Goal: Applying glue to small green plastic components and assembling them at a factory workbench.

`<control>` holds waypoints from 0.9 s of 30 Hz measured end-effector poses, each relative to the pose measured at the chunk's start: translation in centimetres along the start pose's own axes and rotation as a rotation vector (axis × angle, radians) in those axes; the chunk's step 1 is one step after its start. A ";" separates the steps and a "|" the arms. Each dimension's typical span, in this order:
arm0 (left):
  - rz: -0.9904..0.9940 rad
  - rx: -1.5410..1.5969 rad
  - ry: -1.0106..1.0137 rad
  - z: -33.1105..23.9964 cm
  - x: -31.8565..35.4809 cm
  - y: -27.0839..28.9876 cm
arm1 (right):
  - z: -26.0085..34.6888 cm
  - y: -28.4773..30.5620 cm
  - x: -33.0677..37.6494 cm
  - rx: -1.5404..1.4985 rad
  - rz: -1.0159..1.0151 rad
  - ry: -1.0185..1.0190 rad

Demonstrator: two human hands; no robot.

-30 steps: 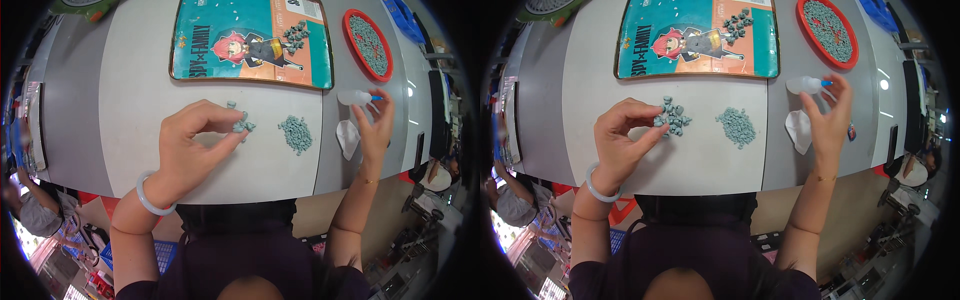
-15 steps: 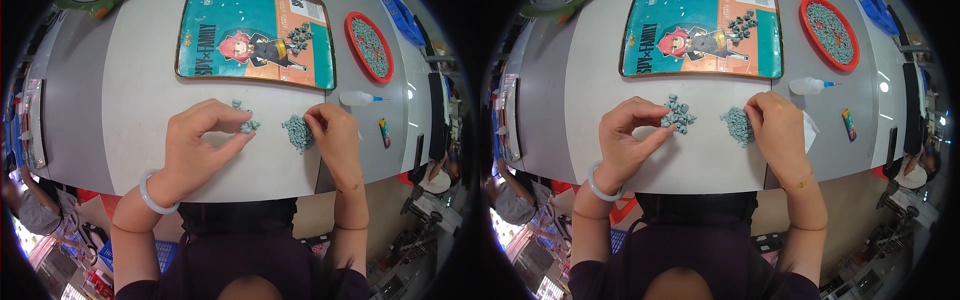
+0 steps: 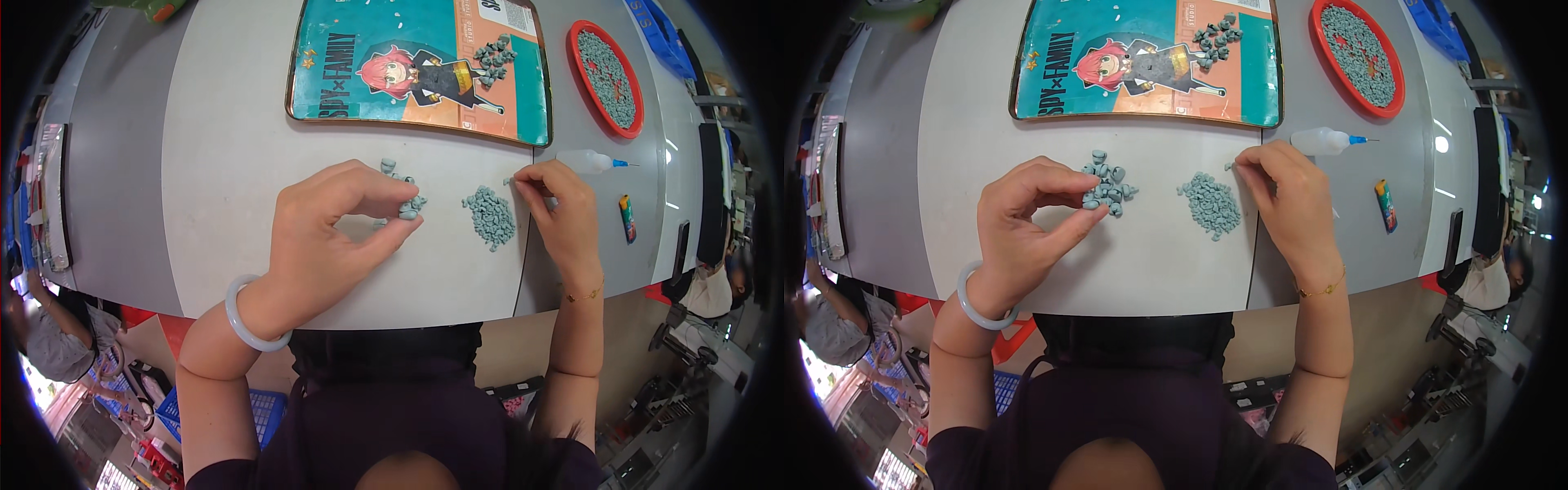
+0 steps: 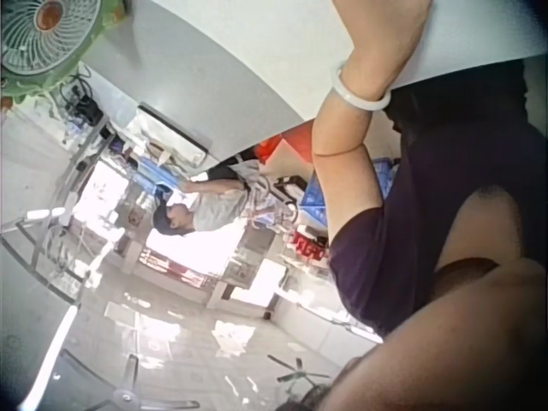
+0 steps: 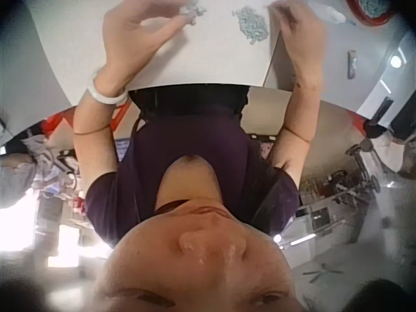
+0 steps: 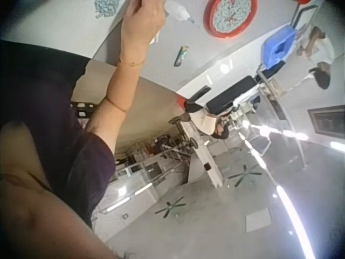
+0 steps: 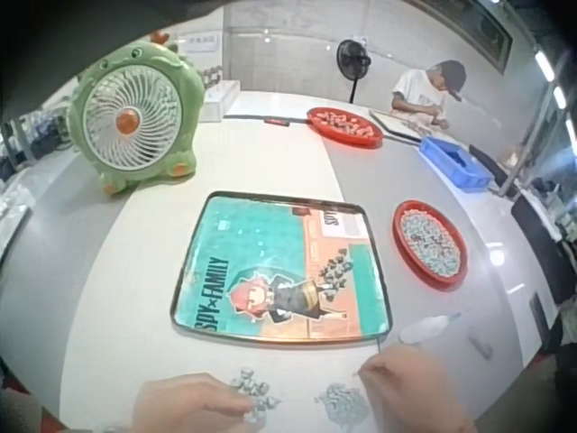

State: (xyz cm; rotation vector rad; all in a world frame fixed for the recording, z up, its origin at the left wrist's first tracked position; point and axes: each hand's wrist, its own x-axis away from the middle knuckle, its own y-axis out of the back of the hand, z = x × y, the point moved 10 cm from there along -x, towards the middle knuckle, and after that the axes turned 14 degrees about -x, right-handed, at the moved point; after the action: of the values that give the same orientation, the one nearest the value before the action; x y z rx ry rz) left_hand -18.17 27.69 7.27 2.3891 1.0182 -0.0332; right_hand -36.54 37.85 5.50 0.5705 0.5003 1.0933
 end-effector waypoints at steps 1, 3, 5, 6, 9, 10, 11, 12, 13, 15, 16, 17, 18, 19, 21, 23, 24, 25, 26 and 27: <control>-0.004 0.001 -0.002 0.0 0.0 0.0 | 0.0 -0.2 -0.1 0.006 0.012 0.009; -0.003 0.000 0.005 0.1 0.0 0.0 | 0.1 -0.3 -0.2 0.013 0.024 0.016; -0.001 0.001 0.012 0.1 0.0 0.0 | 0.5 -0.5 -0.3 0.025 0.053 0.035; -0.001 -0.005 0.009 0.0 -0.1 0.0 | 0.4 -0.4 -0.3 0.026 0.053 0.033; -0.004 -0.007 0.014 0.1 0.0 0.0 | 0.6 -0.7 -0.3 0.019 0.055 0.064; -0.008 -0.002 0.018 0.2 0.0 0.0 | 0.8 -0.7 -0.4 0.022 0.045 0.077; -0.007 0.000 0.018 0.2 -0.1 0.0 | 1.1 -0.7 -0.4 0.027 0.034 0.089; -0.002 -0.015 0.006 0.2 -0.1 -0.1 | 1.3 -0.9 -0.3 0.029 0.034 0.087; 0.003 -0.030 -0.007 0.1 -0.2 -0.1 | 2.0 -0.9 0.0 0.033 0.009 0.129; 0.003 -0.027 0.007 0.2 -0.1 -0.2 | 3.2 -1.5 0.4 0.029 -0.012 0.173; 0.002 -0.021 0.018 0.3 0.0 -0.2 | 4.4 -2.2 0.5 0.067 0.031 0.233; 0.003 -0.020 0.016 0.2 0.0 0.0 | 5.5 -2.8 0.8 0.109 0.071 0.292; 0.037 -0.020 0.033 0.2 0.1 -0.2 | 5.8 -3.0 0.9 0.110 0.070 0.292; 0.070 -0.021 0.048 0.1 0.1 -0.4 | 6.0 -3.2 1.1 0.131 0.070 0.288; 0.074 -0.019 0.057 0.5 0.1 -0.5 | 5.6 -3.8 1.0 0.146 0.081 0.277; 0.074 -0.020 0.060 0.6 0.1 -0.5 | 5.3 -4.3 1.0 0.153 0.091 0.275; 0.074 -0.021 0.051 0.6 0.1 -0.5 | 5.3 -4.4 1.1 0.152 0.091 0.278; 0.074 -0.021 0.043 0.5 0.2 -0.5 | 5.3 -4.5 1.3 0.150 0.097 0.279; 0.073 -0.022 0.042 0.4 0.2 -0.5 | 5.4 -4.6 1.4 0.149 0.102 0.280; 0.074 -0.018 0.043 0.3 0.2 -0.5 | 5.5 -4.6 1.5 0.149 0.102 0.281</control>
State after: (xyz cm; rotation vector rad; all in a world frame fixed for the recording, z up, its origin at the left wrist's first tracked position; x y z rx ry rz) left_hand -18.30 27.94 6.70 2.4184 0.9452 0.0536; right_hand -29.38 36.62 6.53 0.5797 0.8089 1.2478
